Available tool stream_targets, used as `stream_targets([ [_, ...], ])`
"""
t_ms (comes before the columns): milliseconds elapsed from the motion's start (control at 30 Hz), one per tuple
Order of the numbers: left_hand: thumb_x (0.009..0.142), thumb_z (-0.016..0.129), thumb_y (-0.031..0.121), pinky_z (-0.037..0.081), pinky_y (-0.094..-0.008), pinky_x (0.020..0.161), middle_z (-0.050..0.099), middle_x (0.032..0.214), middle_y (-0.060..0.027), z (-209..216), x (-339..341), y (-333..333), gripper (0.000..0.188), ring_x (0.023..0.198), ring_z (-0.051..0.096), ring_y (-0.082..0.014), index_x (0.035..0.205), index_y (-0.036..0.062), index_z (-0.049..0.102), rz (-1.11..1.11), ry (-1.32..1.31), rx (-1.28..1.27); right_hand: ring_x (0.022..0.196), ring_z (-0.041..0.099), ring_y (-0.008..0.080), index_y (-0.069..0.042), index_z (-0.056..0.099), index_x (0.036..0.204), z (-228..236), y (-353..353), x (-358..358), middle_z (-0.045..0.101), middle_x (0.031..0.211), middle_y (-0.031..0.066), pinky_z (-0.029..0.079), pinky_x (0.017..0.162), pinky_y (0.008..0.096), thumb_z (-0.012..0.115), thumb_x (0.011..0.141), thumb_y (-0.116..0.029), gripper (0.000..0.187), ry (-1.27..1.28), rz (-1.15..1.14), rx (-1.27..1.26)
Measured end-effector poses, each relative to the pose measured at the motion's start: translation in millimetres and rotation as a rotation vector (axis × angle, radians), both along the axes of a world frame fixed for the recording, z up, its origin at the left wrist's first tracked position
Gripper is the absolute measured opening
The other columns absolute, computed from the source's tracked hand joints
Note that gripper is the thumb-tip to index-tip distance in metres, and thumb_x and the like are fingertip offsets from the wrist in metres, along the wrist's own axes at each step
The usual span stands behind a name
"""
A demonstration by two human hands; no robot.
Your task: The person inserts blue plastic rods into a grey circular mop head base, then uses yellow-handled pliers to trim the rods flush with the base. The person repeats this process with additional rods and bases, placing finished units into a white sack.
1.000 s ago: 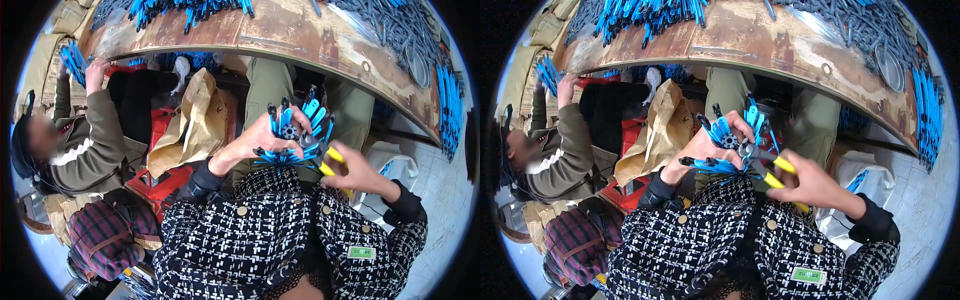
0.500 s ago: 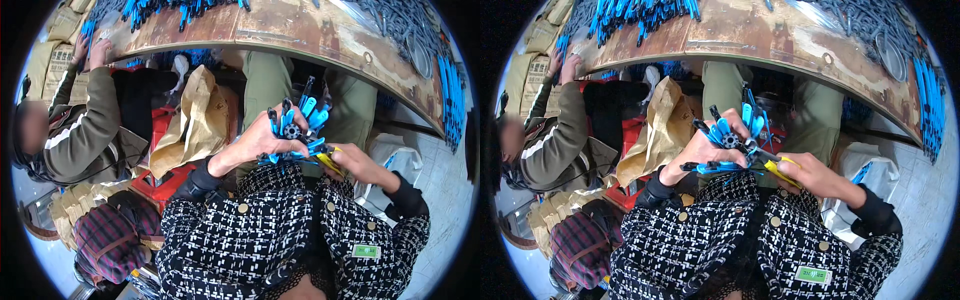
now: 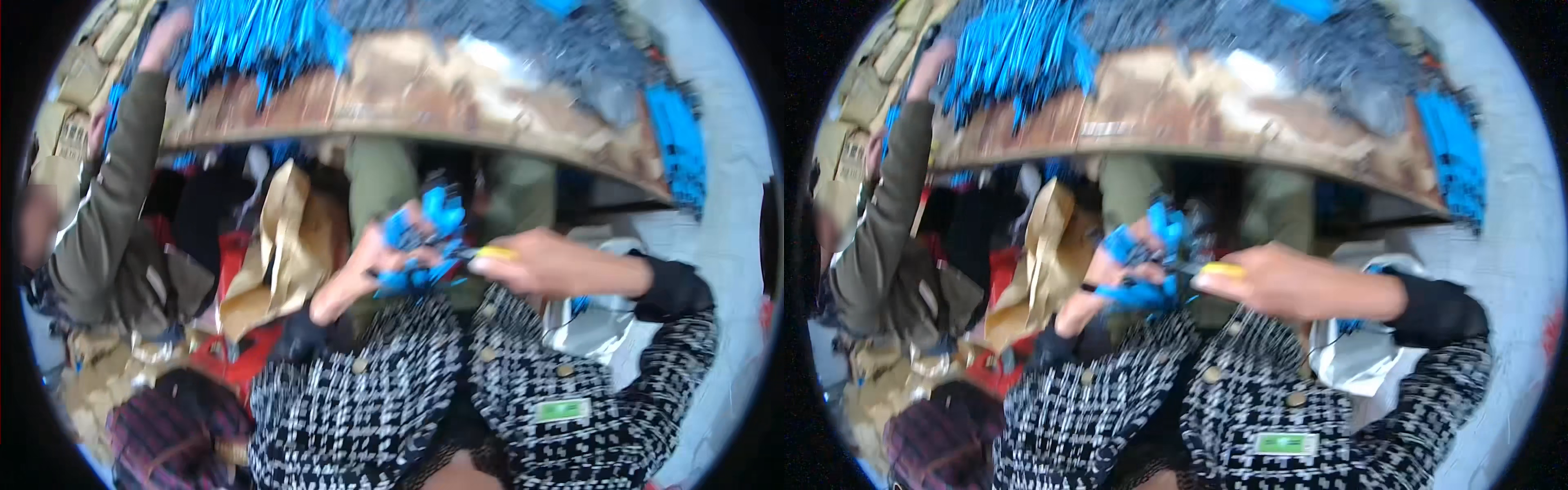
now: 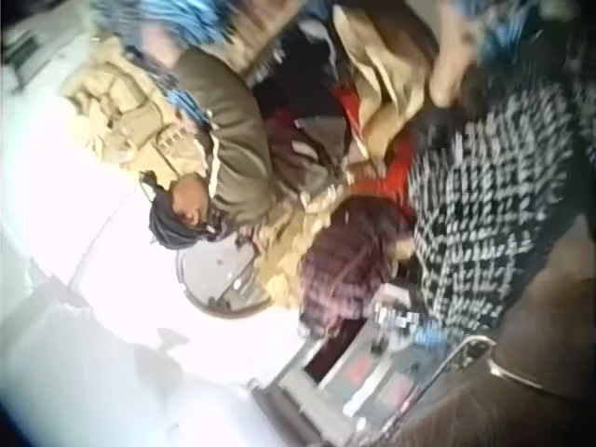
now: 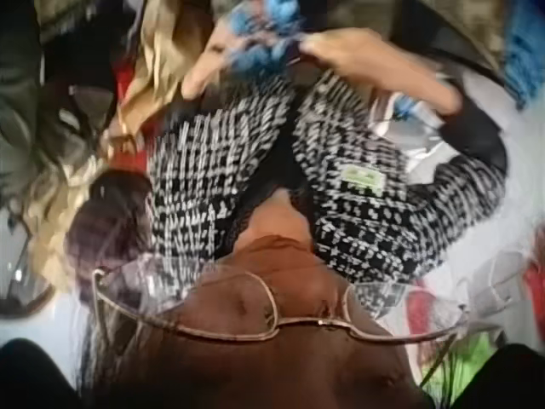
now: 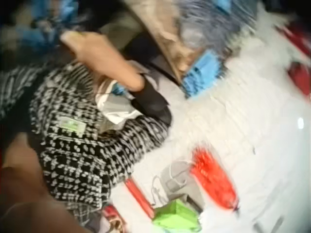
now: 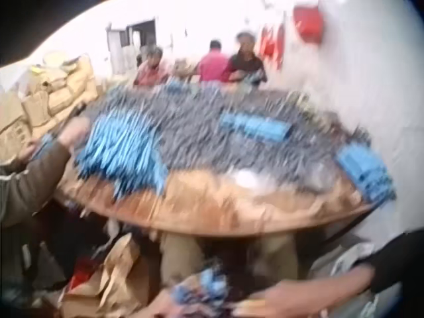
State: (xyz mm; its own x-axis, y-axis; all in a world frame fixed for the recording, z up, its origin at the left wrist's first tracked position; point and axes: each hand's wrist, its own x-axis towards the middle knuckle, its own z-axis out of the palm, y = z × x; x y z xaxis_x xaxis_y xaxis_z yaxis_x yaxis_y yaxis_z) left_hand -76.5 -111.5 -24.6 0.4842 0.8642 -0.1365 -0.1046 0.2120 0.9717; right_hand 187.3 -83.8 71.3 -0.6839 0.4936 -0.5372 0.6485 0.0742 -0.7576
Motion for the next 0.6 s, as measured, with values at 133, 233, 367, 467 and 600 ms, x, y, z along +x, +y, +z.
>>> stream_targets([
  [133, 0.082, 0.078, 0.016, 0.053, -0.0286, 0.073, 0.063, 0.087, -0.0009, -16.0, -30.5, -11.4, 0.026, 0.082, 0.062, -0.0149, 0.101, 0.0079, 0.063, 0.534, -0.033, -0.102, 0.076, 0.065, 0.0402, -0.002, 0.061, 0.099, -9.2, 23.3, 31.0, 0.063, 0.084, 0.0212, 0.050, 0.066, 0.0514, 0.060, 0.096, -0.051, 0.049, -0.007, -0.049, 0.644],
  [233, 0.095, 0.069, 0.031, 0.051, -0.0280, 0.070, 0.060, 0.091, 0.0001, 6.1, -63.2, -2.4, 0.030, 0.079, 0.058, -0.0126, 0.114, 0.0105, 0.059, 0.592, -0.303, -0.024, 0.094, 0.063, 0.0340, -0.005, 0.062, 0.102, -29.4, 69.9, 66.7, 0.060, 0.101, 0.0130, 0.050, 0.071, 0.0464, 0.067, 0.089, -0.051, 0.048, -0.214, -0.268, 1.152],
  [367, 0.102, 0.058, 0.036, 0.052, -0.0311, 0.081, 0.060, 0.102, 0.0029, 49.5, -29.6, 29.9, 0.045, 0.086, 0.057, -0.0120, 0.141, 0.0135, 0.053, 0.614, -0.477, 0.152, 0.100, 0.062, 0.0315, -0.005, 0.061, 0.112, -71.4, 104.9, 105.2, 0.058, 0.107, 0.0137, 0.050, 0.077, 0.0457, 0.068, 0.089, -0.050, 0.051, -0.242, -0.282, 1.365],
  [467, 0.104, 0.054, 0.038, 0.052, -0.0291, 0.079, 0.059, 0.094, 0.0047, 95.7, 23.0, 52.2, 0.042, 0.084, 0.057, -0.0099, 0.138, 0.0141, 0.055, 0.357, -0.557, 0.268, 0.109, 0.060, 0.0331, -0.004, 0.054, 0.131, -43.1, 88.1, 97.7, 0.058, 0.117, 0.0166, 0.049, 0.090, 0.0458, 0.068, 0.091, -0.045, 0.059, 0.147, -0.209, 1.279],
  [600, 0.104, 0.050, 0.045, 0.050, -0.0363, 0.091, 0.062, 0.110, -0.0008, 128.0, 102.4, 109.3, 0.048, 0.099, 0.059, -0.0162, 0.139, 0.0122, 0.054, 0.181, -0.559, 0.245, 0.128, 0.053, 0.0271, -0.006, 0.018, 0.158, -7.0, 18.8, 96.3, 0.053, 0.139, 0.0208, 0.041, 0.109, 0.0394, 0.076, 0.089, -0.036, 0.095, 0.804, -0.359, 0.243],
])
